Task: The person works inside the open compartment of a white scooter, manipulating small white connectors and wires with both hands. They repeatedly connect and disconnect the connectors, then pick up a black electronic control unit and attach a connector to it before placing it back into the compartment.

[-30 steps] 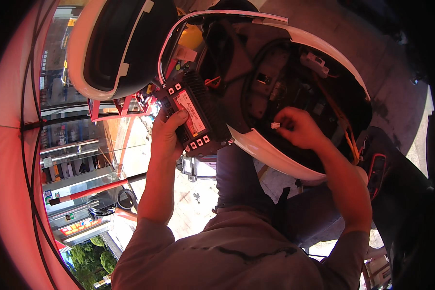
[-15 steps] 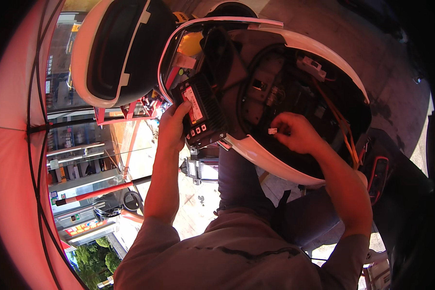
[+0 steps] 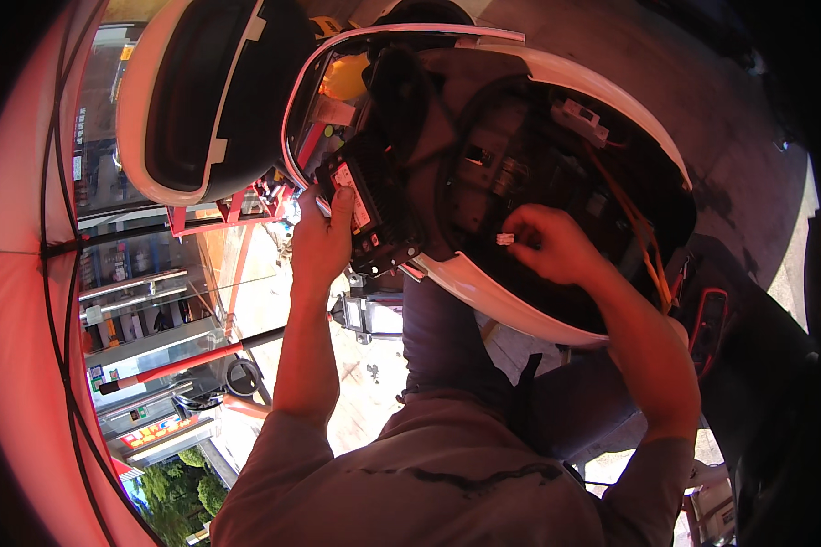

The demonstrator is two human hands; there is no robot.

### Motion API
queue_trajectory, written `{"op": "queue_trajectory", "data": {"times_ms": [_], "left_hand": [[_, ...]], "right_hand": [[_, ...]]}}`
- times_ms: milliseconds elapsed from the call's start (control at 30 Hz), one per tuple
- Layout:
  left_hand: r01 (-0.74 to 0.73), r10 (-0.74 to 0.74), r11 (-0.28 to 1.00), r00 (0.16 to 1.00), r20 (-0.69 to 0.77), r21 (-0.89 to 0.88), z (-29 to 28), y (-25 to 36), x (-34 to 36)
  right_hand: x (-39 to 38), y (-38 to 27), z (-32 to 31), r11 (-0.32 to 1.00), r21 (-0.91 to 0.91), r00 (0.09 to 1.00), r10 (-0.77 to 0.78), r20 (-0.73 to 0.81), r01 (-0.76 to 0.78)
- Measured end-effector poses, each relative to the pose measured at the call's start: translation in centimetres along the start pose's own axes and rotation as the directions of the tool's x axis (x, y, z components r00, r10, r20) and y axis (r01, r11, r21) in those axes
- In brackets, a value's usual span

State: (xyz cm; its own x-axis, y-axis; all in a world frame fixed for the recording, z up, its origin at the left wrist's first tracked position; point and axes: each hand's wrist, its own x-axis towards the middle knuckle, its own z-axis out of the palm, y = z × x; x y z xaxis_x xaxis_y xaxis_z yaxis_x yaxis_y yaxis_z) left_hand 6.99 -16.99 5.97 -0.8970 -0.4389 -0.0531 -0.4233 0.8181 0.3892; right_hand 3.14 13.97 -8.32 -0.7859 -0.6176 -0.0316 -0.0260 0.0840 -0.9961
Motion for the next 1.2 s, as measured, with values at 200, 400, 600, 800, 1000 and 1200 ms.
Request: {"op": "queue_trajectory", "data": {"times_ms": [200,400,600,800,1000,1200], "left_hand": [[0.153,-0.148,0.988,0.981,0.128,-0.031,-0.7,1.3,-0.6],[0.159,-0.159,0.983,0.987,0.012,-0.095,-1.6,1.6,-2.7],[-0.317,0.386,0.86,0.917,0.103,-0.4,-0.1,5.8,-8.6],[-0.349,0.455,0.866,0.847,0.275,-0.358,7.1,12.9,-6.4],[-0.389,0.339,0.921,0.797,0.5,-0.004,11.1,14.3,-3.3],[-0.309,0.335,0.941,0.774,0.537,-0.142,15.8,12.0,-2.7]], "right_hand": [[-0.1,0.1,0.4,0.997,0.028,0.997,-0.068,-0.02,0.068],[-0.5,-0.5,0.6,0.97,-0.167,0.974,-0.195,-0.116,0.174],[-1.7,-0.1,0.1,0.998,0.019,0.998,0.061,0.022,-0.061],[-1.1,2.4,-0.8,0.778,0.547,0.946,0.309,0.098,-0.31],[0.1,3.8,-1.8,0.561,0.698,0.818,0.571,0.062,-0.444],[0.0,2.6,-0.8,0.597,0.644,0.791,0.612,0.02,-0.478]]}}
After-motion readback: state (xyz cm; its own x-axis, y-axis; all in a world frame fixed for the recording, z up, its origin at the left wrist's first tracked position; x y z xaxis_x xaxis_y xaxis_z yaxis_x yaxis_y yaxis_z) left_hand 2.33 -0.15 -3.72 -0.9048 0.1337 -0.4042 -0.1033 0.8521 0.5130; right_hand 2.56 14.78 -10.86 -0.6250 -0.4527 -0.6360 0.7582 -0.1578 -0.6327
